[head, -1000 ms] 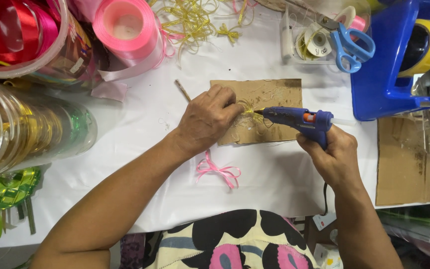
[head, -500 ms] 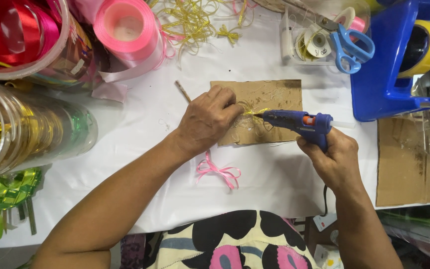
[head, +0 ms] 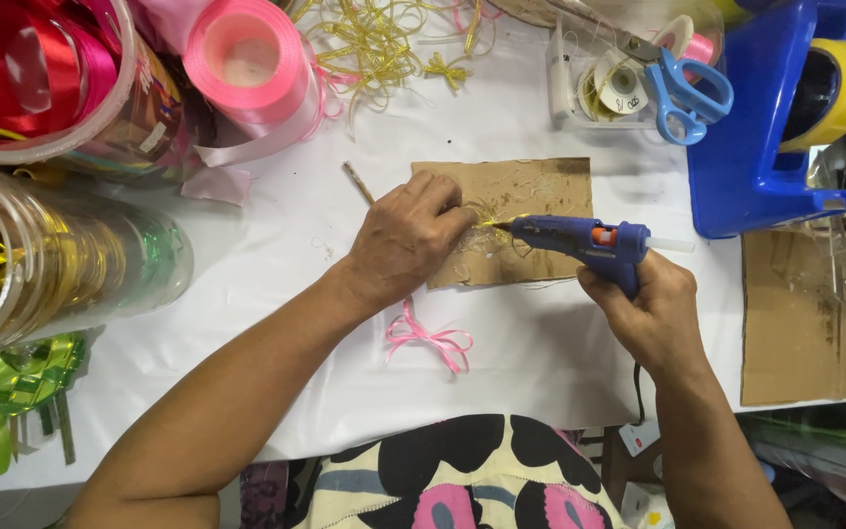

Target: The person uses a hot glue gun to attach a pink ribbon to a gold ribbon on a cardboard piece. They then use scissors to trim the ends of the ribbons and place the finished bow into a basket.

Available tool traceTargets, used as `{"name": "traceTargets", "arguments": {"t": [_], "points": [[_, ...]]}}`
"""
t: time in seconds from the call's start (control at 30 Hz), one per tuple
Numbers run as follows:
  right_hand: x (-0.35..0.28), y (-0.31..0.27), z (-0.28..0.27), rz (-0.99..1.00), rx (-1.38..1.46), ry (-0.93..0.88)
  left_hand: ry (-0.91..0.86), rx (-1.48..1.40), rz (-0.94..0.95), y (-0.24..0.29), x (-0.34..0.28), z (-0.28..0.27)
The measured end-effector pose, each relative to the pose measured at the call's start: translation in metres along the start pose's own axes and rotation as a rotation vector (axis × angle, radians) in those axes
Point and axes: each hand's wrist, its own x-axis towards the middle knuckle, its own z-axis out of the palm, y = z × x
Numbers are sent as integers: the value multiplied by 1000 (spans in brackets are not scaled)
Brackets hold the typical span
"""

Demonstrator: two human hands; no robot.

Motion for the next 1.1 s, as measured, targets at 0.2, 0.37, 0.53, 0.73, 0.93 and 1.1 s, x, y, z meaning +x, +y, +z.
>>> {"name": "traceTargets", "arguments": {"t": [0.2, 0.37, 0.53, 0.73, 0.93, 1.1], "points": [[-3, 6, -16, 152, 172, 18, 114, 27, 83, -1, 1, -2], [-4, 27, -39, 274, 364, 157, 223, 49, 175, -1, 0, -2], [5, 46, -41, 403, 577, 219, 226, 67, 164, 1, 1, -1], [10, 61, -22, 346, 570, 329, 211, 57, 158, 4, -3, -2], [11, 44, -5, -57, 270, 213, 61, 66, 46, 7, -3, -4], [22, 64, 7, -159, 121, 189, 73, 95, 42, 4, -8, 0]]}}
